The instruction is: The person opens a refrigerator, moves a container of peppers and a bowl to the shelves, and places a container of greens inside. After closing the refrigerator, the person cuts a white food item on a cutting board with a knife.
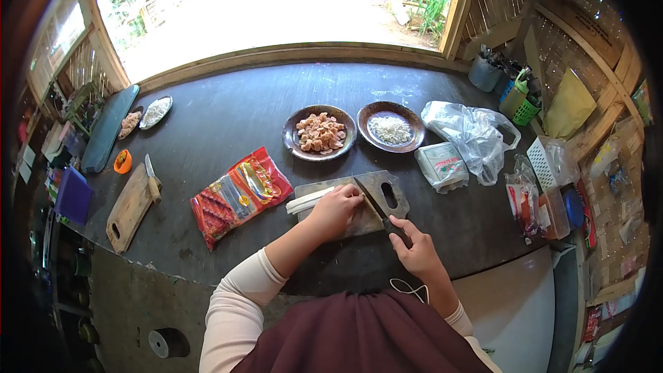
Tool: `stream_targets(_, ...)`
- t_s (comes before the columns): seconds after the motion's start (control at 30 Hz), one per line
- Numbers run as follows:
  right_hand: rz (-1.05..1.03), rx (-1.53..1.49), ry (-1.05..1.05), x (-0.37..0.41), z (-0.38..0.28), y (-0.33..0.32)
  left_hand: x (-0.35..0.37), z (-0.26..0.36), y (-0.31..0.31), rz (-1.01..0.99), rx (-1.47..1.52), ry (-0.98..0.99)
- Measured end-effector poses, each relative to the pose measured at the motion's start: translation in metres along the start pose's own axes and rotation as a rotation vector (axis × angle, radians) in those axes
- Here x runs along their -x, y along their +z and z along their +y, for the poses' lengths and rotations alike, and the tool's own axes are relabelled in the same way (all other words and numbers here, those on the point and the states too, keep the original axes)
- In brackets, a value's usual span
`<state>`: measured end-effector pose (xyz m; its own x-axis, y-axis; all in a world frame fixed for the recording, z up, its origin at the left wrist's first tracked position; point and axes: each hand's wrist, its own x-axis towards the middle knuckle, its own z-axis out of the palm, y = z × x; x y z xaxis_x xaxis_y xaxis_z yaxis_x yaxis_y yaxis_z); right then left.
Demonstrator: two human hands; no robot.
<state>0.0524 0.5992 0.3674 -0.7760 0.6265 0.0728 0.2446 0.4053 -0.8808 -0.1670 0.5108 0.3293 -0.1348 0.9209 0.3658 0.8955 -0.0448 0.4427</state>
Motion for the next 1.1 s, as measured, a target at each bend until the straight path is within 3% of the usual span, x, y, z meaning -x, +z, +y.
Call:
stream_targets(0.3, -0.072, 0.035, 0.090, -0.002, -0.010, -0.004, -0.001, 0.000, 0.001, 0.002, -0.012, 0.004)
stream_targets(0.7, -0.009, 0.041, -0.080, -0.007, -0.002, 0.003, -0.001, -0.001, -0.001, -0.026, -0.026, 0.009)
stream_targets(0.97, -0.060, 0.040, 0.115, -0.004, -0.009, 0.001, -0.001, -0.001, -0.002, -0.038, -0.062, 0.020)
stream_targets(1.1, 0.001, 0.024, -0.009, -0.003, 0.004, 0.008, 0.000, -0.002, 0.001, 0.004, -0.014, 0.027)
